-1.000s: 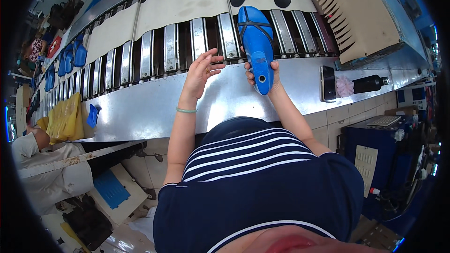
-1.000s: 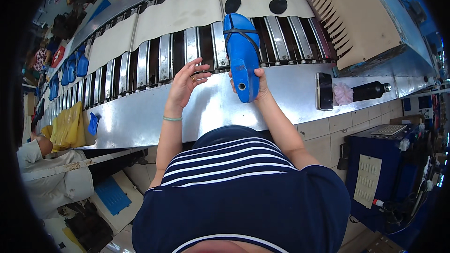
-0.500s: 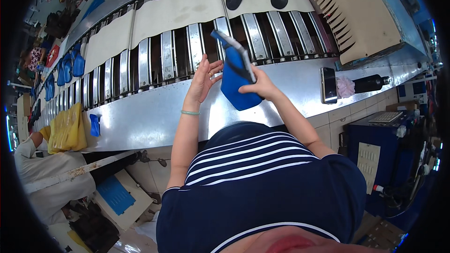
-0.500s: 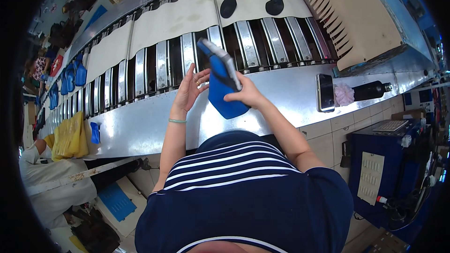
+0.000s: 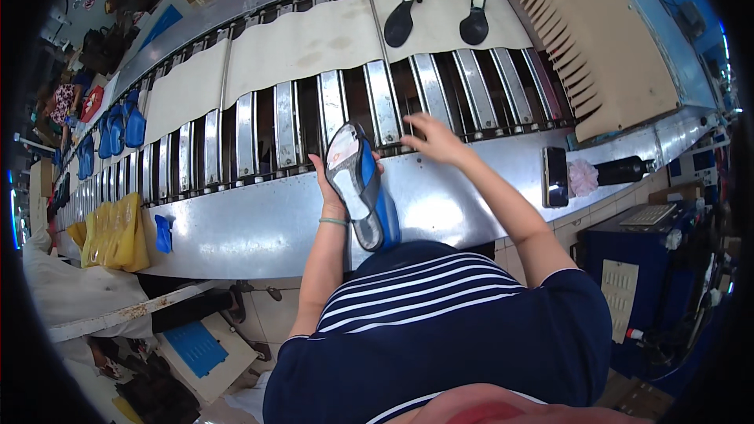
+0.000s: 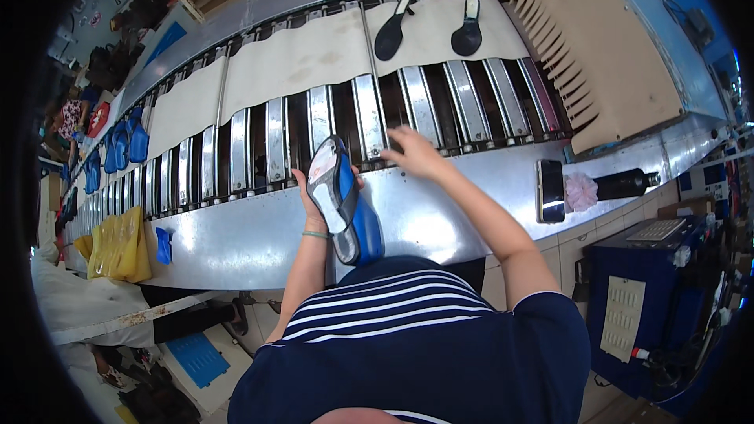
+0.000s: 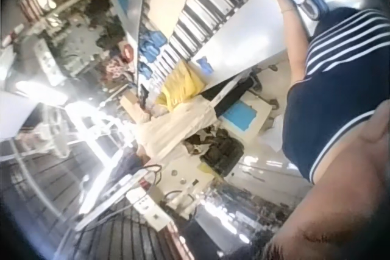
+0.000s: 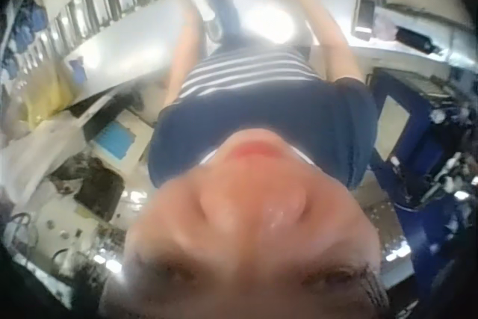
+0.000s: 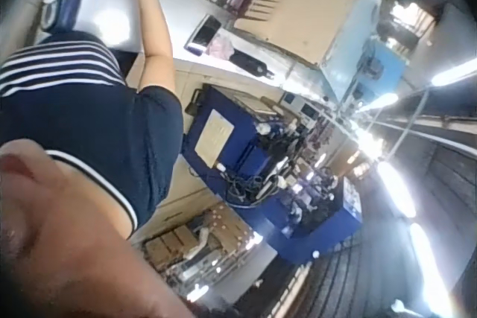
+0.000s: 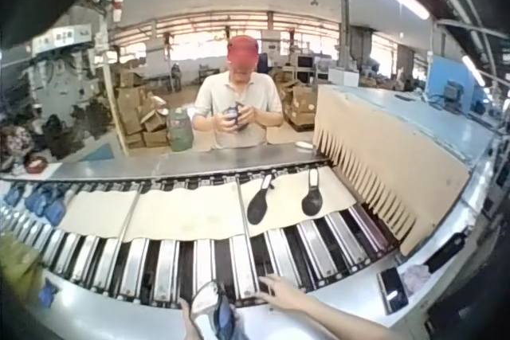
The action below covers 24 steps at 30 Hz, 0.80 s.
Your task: Inspecting and checking the quality of shoes on a production line.
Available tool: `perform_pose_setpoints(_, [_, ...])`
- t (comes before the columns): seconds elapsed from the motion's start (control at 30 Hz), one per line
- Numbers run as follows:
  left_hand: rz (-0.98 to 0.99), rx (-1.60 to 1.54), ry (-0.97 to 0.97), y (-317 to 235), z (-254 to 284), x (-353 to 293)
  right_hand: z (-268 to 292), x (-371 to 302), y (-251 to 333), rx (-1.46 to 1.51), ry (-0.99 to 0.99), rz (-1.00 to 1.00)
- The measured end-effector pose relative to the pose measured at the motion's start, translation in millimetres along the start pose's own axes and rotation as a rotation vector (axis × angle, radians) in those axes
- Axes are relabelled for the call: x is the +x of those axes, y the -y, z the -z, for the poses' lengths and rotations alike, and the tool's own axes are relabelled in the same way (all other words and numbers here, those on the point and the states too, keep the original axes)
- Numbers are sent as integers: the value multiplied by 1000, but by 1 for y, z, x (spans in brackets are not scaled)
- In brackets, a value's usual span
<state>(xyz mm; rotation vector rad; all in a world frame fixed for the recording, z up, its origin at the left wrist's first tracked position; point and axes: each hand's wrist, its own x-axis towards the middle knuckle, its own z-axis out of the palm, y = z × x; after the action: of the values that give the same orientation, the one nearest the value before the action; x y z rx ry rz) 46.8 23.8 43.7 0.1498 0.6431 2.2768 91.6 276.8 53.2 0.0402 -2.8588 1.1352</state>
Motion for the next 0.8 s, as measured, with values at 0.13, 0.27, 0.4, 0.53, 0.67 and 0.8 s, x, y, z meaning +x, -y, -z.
perform_pose_setpoints(0.13, [0,-75,-38,1,22,2,27,83,-44,-591,104,-166])
perform_pose_setpoints(0.27, [31,-92,-48,1,18,11,52,166,-117,-1039,130,-176])
perform_pose_setpoints(0.4, [44,-127,-132,-2,12,17,66,224,-153,-1136,120,-125])
perform_pose_setpoints(0.53, [84,-166,-167,-3,14,20,62,266,-168,-1166,172,-95])
perform_pose_setpoints(0.67, [88,-191,-178,-5,11,20,61,275,-173,-886,74,41])
perform_pose_setpoints(0.8, [107,-203,-122,2,23,24,73,251,-173,-275,-448,317])
